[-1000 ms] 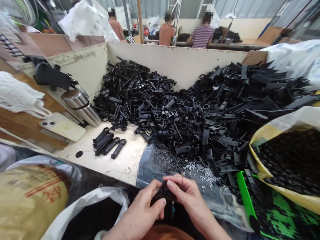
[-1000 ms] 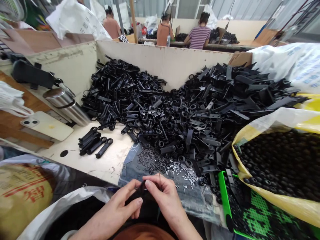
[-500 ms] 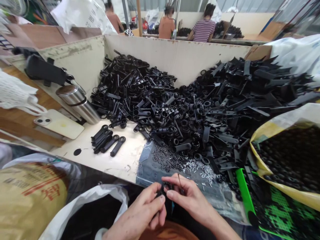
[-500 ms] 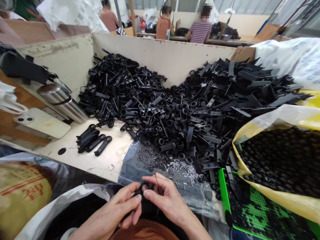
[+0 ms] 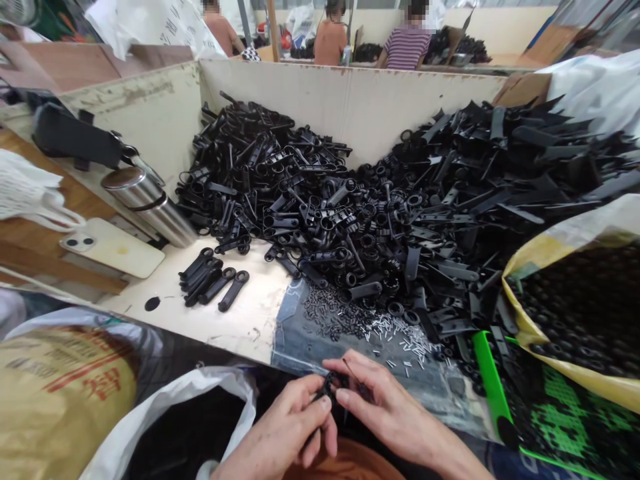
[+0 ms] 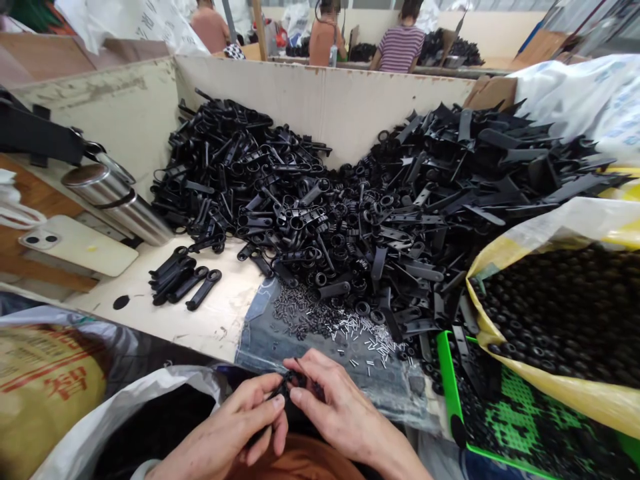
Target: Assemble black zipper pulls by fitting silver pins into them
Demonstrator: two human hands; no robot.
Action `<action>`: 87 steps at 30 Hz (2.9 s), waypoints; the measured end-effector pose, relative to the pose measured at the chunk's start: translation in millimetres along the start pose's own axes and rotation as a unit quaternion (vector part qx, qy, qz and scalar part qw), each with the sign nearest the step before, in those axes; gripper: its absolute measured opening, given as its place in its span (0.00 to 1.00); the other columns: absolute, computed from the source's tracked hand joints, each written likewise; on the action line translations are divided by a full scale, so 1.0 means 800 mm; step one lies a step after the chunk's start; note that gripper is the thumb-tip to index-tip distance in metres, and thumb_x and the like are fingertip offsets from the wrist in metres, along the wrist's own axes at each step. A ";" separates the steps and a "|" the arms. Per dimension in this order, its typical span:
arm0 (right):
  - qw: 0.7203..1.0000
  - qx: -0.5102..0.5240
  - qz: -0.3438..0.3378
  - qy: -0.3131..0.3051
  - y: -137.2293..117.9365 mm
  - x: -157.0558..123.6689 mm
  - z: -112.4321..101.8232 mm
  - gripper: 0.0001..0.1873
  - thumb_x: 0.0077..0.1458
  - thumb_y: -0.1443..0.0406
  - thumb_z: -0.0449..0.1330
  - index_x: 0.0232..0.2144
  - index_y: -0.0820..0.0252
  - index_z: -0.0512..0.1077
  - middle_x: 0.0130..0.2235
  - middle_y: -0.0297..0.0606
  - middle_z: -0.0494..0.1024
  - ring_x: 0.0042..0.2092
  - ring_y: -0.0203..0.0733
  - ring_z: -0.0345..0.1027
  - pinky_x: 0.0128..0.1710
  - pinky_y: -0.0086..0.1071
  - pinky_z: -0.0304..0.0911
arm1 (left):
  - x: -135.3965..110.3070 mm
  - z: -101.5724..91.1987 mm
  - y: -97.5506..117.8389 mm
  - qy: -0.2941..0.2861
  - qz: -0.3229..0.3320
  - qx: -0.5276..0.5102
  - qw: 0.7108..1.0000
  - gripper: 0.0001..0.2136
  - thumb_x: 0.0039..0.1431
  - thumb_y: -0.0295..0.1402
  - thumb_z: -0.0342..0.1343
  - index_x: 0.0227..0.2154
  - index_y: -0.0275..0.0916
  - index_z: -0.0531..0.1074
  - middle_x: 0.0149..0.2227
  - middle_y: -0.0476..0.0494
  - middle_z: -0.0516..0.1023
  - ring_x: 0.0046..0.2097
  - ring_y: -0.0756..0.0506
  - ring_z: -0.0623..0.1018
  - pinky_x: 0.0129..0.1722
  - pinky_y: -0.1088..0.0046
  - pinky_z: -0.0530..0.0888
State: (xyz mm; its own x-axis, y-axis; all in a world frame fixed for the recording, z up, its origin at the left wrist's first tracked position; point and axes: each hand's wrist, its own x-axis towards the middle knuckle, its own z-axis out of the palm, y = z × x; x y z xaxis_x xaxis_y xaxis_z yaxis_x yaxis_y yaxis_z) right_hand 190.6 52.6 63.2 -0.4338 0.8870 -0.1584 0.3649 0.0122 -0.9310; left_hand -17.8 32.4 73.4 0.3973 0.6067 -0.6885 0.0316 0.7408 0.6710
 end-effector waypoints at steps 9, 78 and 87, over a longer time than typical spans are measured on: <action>0.996 -0.007 0.044 0.073 0.006 -0.009 -0.004 0.25 0.64 0.54 0.60 0.61 0.49 0.72 0.43 0.38 0.80 0.36 0.41 0.73 0.39 0.34 0.73 | 0.014 -0.021 0.012 0.063 0.064 0.022 0.996 0.26 0.55 0.49 0.65 0.50 0.37 0.71 0.27 0.53 0.71 0.24 0.54 0.64 0.22 0.79 0.59; 0.907 -0.352 0.005 0.230 0.035 -0.008 -0.029 0.21 0.73 0.58 0.48 0.31 0.57 0.74 0.32 0.38 0.76 0.30 0.41 0.74 0.30 0.31 0.63 | 0.050 0.020 0.029 0.171 0.118 0.002 0.978 0.25 0.47 0.58 0.66 0.25 0.38 0.70 0.16 0.53 0.71 0.16 0.57 0.55 0.18 0.80 0.49; 0.977 -0.030 -0.026 0.211 -0.017 0.002 -0.021 0.16 0.67 0.55 0.59 0.32 0.55 0.80 0.28 0.33 0.75 0.31 0.39 0.70 0.31 0.28 0.63 | 0.041 0.030 0.035 0.116 0.102 -0.035 0.987 0.25 0.49 0.58 0.65 0.31 0.38 0.73 0.12 0.58 0.64 0.16 0.57 0.52 0.18 0.79 0.46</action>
State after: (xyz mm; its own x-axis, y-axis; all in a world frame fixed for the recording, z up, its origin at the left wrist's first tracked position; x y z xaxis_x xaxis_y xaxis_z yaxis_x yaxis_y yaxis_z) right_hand 198.7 61.4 81.2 -0.0787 0.9957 0.0497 0.4048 0.0775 -0.9111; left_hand 18.2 66.0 76.1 0.1682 0.7886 -0.5914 -0.0937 0.6100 0.7868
